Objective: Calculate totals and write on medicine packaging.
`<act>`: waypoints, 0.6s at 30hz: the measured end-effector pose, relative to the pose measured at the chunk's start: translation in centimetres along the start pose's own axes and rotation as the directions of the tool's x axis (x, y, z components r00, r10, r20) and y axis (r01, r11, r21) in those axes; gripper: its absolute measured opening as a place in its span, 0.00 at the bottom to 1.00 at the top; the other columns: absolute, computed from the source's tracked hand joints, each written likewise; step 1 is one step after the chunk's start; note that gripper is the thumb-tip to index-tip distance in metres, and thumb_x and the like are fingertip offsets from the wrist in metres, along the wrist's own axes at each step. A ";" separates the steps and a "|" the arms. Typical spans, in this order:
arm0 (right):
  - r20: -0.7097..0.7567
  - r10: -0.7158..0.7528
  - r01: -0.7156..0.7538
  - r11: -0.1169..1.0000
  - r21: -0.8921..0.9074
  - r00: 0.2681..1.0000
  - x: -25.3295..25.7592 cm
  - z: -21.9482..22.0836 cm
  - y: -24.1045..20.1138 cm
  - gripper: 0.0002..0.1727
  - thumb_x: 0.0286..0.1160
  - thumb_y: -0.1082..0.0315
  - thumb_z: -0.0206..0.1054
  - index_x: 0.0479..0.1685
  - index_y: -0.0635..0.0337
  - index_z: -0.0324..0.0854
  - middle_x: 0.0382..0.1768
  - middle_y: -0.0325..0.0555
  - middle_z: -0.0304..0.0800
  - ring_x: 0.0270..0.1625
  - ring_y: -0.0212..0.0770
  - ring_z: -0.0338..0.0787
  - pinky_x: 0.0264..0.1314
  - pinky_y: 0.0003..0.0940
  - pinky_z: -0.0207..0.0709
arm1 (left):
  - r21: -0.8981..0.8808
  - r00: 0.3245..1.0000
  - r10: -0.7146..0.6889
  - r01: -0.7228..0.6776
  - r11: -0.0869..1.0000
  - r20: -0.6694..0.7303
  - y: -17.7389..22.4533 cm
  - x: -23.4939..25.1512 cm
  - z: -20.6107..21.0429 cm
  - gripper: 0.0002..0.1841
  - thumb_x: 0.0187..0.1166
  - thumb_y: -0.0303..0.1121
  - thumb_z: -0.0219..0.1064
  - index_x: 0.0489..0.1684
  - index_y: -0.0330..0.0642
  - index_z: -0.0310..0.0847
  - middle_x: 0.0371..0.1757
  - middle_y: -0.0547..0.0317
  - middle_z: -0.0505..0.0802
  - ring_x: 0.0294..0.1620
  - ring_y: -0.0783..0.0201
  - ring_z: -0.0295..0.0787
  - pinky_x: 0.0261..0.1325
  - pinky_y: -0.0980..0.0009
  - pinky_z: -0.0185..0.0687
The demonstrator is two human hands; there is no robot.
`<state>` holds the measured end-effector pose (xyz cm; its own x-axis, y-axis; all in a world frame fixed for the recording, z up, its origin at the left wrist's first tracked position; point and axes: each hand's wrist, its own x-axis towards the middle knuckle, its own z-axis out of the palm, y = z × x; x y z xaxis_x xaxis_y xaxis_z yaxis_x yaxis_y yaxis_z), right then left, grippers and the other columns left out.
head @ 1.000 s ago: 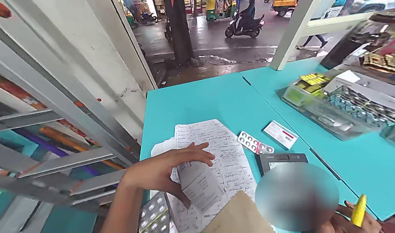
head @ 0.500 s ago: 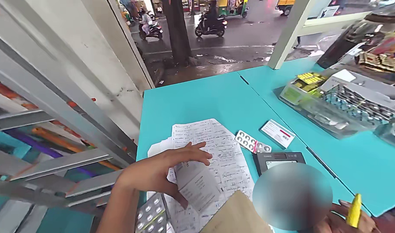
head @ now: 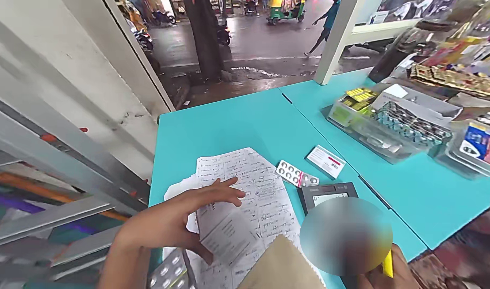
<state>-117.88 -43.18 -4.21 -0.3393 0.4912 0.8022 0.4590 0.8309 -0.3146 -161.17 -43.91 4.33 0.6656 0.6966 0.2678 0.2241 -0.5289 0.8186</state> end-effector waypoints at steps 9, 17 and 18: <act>0.038 -0.020 0.018 0.999 0.037 0.999 -0.1 -0.2 0.3 0.09 0.84 0.61 0.58 0.32 0.45 0.71 0.43 0.30 0.90 0.56 0.28 0.84 0.66 0.23 0.69 | -0.016 1.000 0.010 -0.010 1.000 -0.002 0.0 0.1 0.0 0.39 0.68 0.50 0.80 0.79 0.46 0.72 0.83 0.60 0.79 0.93 0.55 0.54 0.96 0.46 0.41; 0.032 -0.033 0.032 0.999 0.029 0.999 -0.1 -0.1 0.5 0.10 0.84 0.61 0.58 0.31 0.45 0.71 0.41 0.30 0.91 0.55 0.29 0.85 0.65 0.23 0.69 | -0.030 1.000 0.013 -0.013 0.999 -0.004 0.0 0.1 -0.1 0.39 0.67 0.49 0.80 0.80 0.47 0.71 0.84 0.60 0.78 0.94 0.53 0.53 0.96 0.45 0.40; 0.034 -0.034 0.033 0.999 0.025 0.999 -0.1 -0.1 0.5 0.10 0.84 0.61 0.58 0.31 0.45 0.71 0.41 0.30 0.91 0.55 0.29 0.85 0.64 0.23 0.69 | -0.031 1.000 0.011 -0.011 0.999 -0.003 0.0 0.1 -0.1 0.39 0.67 0.48 0.81 0.80 0.47 0.71 0.84 0.60 0.78 0.94 0.53 0.53 0.96 0.45 0.40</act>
<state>-117.52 -42.89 -4.36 -0.3823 0.4715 0.7947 0.4268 0.8529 -0.3007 -161.13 -43.82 4.41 0.6656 0.6923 0.2788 0.1946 -0.5216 0.8307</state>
